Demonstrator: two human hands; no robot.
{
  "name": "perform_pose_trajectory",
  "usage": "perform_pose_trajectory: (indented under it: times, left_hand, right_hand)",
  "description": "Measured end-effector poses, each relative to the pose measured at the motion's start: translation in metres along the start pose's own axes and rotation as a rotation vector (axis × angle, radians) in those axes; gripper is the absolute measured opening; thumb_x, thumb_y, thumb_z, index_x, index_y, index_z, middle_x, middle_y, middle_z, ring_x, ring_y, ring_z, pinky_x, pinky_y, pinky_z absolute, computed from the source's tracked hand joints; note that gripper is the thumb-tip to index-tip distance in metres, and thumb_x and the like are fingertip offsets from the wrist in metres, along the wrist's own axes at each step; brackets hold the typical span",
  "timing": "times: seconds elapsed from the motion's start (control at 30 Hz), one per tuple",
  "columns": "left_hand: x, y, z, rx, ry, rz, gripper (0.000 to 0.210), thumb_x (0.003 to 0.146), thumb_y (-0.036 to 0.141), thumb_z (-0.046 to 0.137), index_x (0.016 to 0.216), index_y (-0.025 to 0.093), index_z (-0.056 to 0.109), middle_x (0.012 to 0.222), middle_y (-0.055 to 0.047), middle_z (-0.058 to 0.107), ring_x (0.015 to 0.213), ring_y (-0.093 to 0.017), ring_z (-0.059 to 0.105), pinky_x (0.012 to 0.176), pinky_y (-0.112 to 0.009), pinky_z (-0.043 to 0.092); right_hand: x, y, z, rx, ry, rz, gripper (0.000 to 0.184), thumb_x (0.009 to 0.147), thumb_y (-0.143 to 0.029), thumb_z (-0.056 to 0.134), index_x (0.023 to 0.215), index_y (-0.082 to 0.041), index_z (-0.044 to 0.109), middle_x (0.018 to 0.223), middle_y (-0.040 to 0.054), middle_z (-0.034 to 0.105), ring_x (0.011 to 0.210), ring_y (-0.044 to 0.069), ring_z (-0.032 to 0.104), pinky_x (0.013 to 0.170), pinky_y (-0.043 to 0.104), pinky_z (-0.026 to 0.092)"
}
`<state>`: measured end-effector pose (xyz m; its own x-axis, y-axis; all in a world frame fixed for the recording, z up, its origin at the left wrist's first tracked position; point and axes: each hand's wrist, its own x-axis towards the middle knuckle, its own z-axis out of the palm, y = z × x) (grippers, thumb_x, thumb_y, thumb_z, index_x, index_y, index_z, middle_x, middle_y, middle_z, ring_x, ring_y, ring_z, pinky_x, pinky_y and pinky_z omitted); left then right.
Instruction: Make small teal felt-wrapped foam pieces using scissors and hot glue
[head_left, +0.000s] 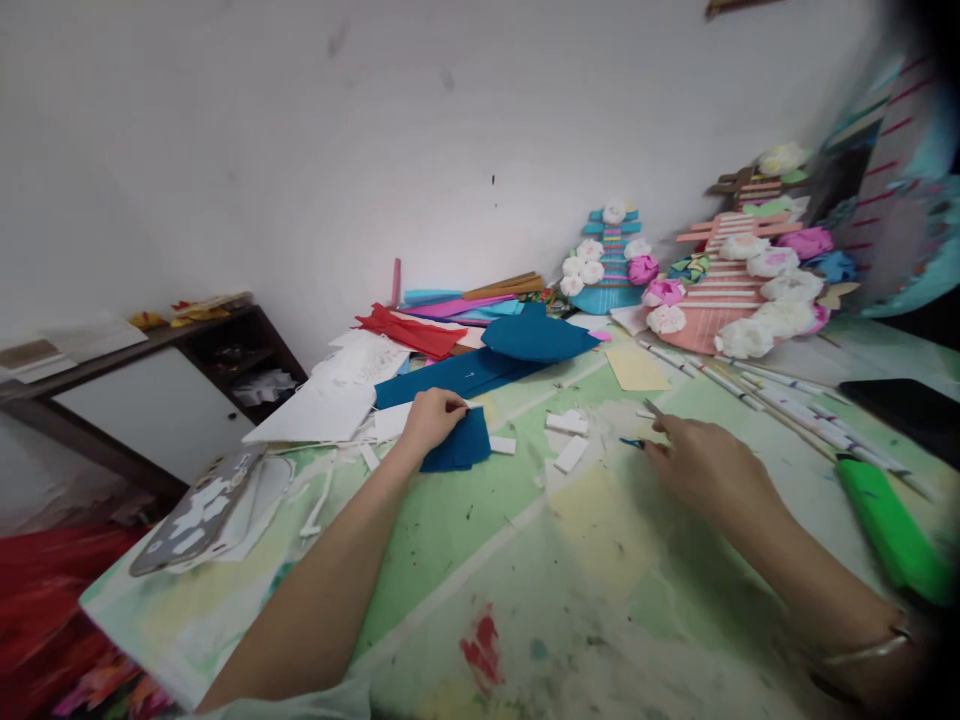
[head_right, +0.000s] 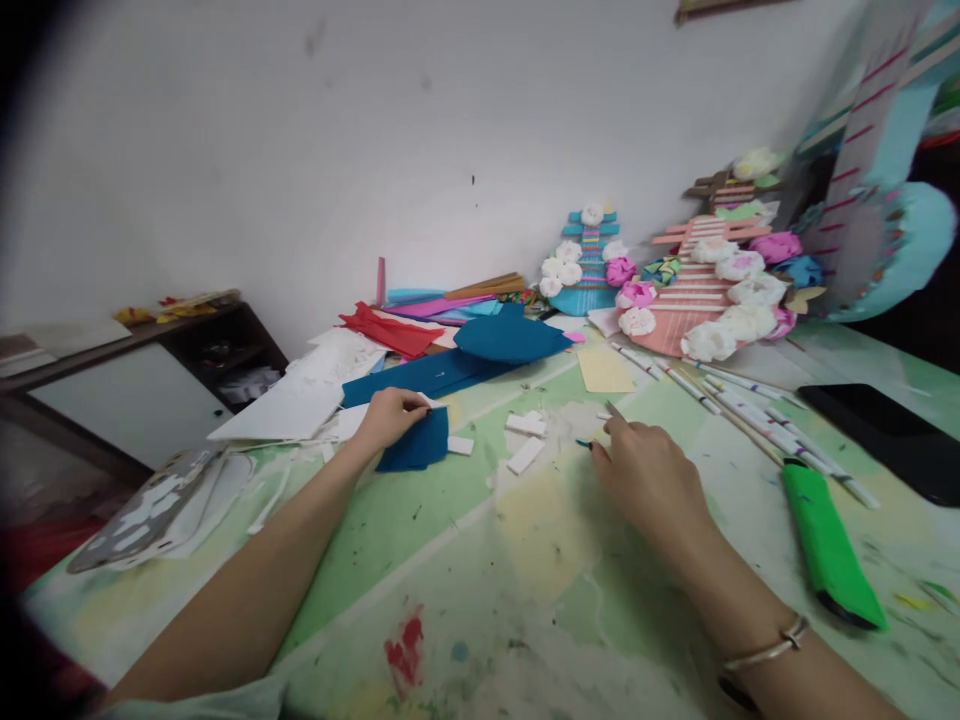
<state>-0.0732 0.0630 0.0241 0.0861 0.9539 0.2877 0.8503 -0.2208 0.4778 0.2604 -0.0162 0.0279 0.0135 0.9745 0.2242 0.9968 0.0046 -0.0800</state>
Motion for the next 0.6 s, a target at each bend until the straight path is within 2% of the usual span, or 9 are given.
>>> perform_pose_trajectory:
  times: [0.1,0.23,0.33,0.43,0.5,0.53,0.6]
  left_hand:
    - [0.0,0.002,0.0,0.034,0.035,0.057,0.017,0.078,0.018,0.056,0.079,0.02,0.073,0.086,-0.006,0.073,0.081,-0.022,0.064,0.076,-0.031,0.046]
    - [-0.004,0.006,-0.001,0.073,0.08,0.126,0.02,0.082,0.016,0.051,0.087,0.019,0.071,0.098,-0.009,0.07,0.096,-0.025,0.06,0.086,-0.035,0.043]
    - [-0.007,0.014,-0.002,0.063,0.082,0.172,0.021,0.086,0.017,0.048,0.09,0.019,0.069,0.1,-0.009,0.069,0.1,-0.024,0.057,0.09,-0.036,0.041]
    - [-0.011,0.032,-0.002,0.013,0.094,0.215,0.02,0.088,0.019,0.048,0.09,0.019,0.067,0.098,-0.007,0.069,0.099,-0.021,0.057,0.09,-0.033,0.04]
    - [-0.018,0.051,-0.001,-0.204,0.124,0.278,0.014,0.085,0.019,0.053,0.085,0.017,0.067,0.09,-0.006,0.069,0.087,-0.019,0.059,0.084,-0.031,0.042]
    - [-0.022,0.061,0.0,-0.343,0.1,0.278,0.012,0.084,0.019,0.056,0.083,0.017,0.067,0.085,-0.005,0.069,0.08,-0.017,0.06,0.079,-0.029,0.044]
    - [-0.032,0.081,0.004,-0.591,-0.056,0.269,0.01,0.081,0.021,0.059,0.081,0.015,0.068,0.079,-0.004,0.067,0.071,-0.014,0.059,0.068,-0.027,0.045]
  right_hand:
    - [0.0,-0.003,0.006,0.046,0.0,-0.08,0.031,0.085,-0.026,0.045,0.108,-0.013,0.062,0.102,0.0156,0.067,0.093,0.032,0.062,0.068,0.038,0.046]
    - [0.0,-0.005,0.01,0.117,0.06,-0.194,0.032,0.086,-0.027,0.045,0.109,-0.011,0.062,0.102,0.0168,0.067,0.097,0.032,0.061,0.076,0.04,0.047]
    - [0.0,-0.007,0.007,0.202,0.084,-0.215,0.031,0.085,-0.027,0.047,0.106,-0.012,0.063,0.1,0.0158,0.068,0.095,0.032,0.062,0.077,0.042,0.047]
    - [-0.001,-0.01,0.004,0.291,0.076,-0.201,0.028,0.083,-0.028,0.051,0.105,-0.015,0.063,0.098,0.0127,0.069,0.089,0.03,0.064,0.078,0.043,0.048]
    - [-0.002,-0.012,0.004,0.44,0.058,-0.229,0.031,0.082,-0.032,0.055,0.109,-0.018,0.061,0.101,0.0104,0.069,0.088,0.028,0.065,0.079,0.043,0.05]
    - [-0.003,-0.014,0.005,0.554,0.033,-0.262,0.035,0.082,-0.035,0.057,0.113,-0.019,0.059,0.106,0.0098,0.068,0.091,0.027,0.065,0.08,0.041,0.051]
    - [-0.006,-0.017,0.007,0.779,-0.048,-0.344,0.05,0.081,-0.039,0.06,0.127,-0.022,0.051,0.12,0.0097,0.062,0.103,0.026,0.061,0.082,0.039,0.052]
